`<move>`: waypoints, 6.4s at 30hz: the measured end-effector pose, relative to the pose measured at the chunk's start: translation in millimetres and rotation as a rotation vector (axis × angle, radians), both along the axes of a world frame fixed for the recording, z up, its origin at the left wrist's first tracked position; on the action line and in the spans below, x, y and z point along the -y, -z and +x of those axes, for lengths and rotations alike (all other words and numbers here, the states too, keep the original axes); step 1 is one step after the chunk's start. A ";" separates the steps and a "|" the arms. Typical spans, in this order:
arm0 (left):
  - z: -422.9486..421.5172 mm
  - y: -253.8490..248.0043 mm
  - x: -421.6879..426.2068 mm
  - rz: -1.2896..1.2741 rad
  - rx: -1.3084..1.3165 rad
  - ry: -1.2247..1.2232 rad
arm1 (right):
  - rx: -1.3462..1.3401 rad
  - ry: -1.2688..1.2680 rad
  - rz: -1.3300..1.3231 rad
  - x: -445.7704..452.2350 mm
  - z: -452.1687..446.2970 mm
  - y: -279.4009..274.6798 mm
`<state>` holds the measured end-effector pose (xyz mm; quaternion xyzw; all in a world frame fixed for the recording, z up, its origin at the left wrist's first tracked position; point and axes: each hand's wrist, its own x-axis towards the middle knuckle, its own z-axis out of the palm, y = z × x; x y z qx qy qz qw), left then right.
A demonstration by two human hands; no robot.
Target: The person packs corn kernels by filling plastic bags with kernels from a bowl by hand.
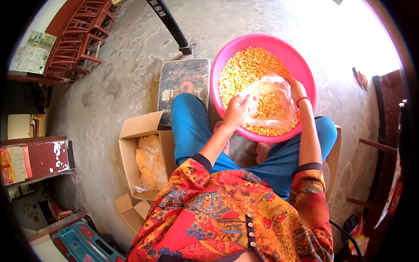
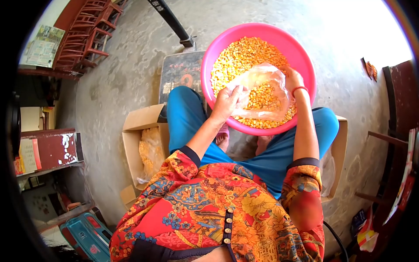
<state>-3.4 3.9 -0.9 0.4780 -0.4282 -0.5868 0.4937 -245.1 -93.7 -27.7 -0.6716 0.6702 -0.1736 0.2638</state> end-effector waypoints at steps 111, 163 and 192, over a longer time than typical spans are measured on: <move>-5.5 -0.7 -4.2 -0.264 0.817 0.200 | -0.001 -0.292 -0.283 -44.7 54.5 -29.1; 13.5 -0.6 -38.1 -0.802 0.722 0.200 | -0.067 -0.037 -0.491 -145.4 95.4 -13.1; 11.5 7.1 -37.1 -0.790 0.760 0.164 | -0.004 -0.043 -0.510 -143.7 95.1 -11.0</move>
